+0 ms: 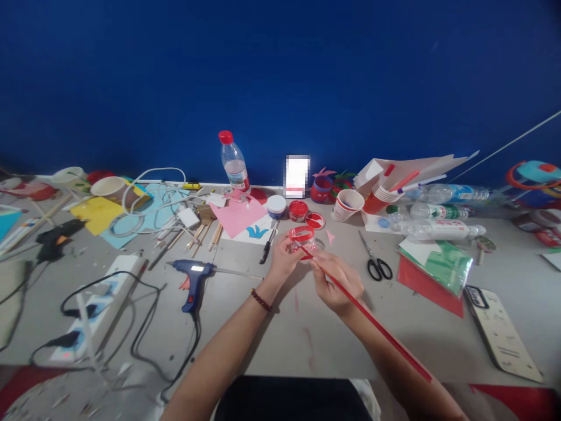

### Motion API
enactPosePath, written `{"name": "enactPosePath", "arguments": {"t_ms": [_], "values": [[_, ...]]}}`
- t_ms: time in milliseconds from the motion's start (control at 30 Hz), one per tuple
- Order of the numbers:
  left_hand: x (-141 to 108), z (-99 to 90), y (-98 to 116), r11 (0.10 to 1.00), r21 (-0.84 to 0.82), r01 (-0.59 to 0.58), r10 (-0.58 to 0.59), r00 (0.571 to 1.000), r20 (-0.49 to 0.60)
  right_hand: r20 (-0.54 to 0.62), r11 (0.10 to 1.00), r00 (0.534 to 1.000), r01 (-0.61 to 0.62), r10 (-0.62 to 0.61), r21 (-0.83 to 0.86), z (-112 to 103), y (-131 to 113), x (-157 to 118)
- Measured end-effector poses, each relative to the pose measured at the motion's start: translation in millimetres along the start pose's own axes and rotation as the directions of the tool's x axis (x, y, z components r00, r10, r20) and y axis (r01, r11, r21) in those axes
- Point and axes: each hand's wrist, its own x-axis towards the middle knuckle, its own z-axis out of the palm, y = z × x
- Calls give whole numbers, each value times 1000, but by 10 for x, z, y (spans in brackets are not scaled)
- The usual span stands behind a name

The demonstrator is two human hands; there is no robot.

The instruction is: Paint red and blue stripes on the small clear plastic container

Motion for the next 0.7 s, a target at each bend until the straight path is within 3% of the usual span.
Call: {"name": "enactPosePath", "arguments": {"t_ms": [533, 700], "values": [[-7, 21, 126, 1000, -15, -27, 25, 995, -93, -27, 961, 999, -47, 41, -274, -187, 174, 175], [-20, 43, 166, 999, -13, -35, 35, 999, -39, 1, 964, 998, -60, 63, -260, -159, 177, 92]]}}
